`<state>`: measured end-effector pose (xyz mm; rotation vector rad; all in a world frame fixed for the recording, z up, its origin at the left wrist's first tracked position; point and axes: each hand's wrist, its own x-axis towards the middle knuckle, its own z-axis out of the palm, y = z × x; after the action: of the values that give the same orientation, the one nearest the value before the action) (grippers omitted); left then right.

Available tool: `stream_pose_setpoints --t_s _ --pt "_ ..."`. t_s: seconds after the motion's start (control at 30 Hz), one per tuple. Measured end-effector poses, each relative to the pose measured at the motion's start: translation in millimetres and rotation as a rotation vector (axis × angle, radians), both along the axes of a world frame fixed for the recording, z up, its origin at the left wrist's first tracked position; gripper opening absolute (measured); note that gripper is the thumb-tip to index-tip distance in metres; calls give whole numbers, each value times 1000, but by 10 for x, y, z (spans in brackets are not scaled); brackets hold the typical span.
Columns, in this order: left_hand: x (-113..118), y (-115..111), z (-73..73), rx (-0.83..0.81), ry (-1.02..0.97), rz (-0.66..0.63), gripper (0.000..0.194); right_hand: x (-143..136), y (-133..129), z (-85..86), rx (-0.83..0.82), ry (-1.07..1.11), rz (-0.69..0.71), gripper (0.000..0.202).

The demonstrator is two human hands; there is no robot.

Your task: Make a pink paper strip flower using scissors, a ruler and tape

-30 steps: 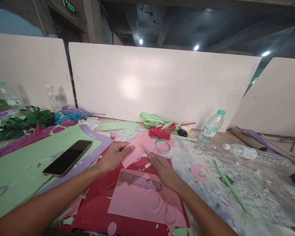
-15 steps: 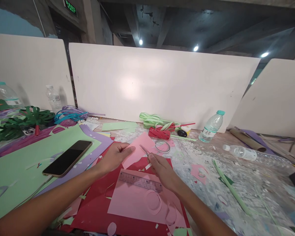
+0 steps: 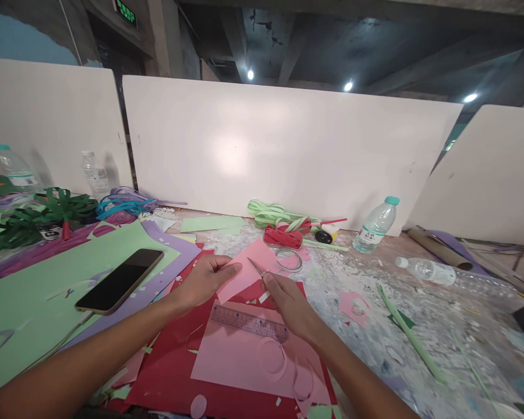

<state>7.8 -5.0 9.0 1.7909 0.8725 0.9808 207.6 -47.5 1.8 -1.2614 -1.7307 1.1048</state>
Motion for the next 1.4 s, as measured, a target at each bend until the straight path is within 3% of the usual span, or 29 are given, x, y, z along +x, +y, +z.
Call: stream_pose_setpoints --t_s 1.4 --pt "-9 -13 -28 -64 64 -115 43 -18 21 -53 -48 88 0 49"
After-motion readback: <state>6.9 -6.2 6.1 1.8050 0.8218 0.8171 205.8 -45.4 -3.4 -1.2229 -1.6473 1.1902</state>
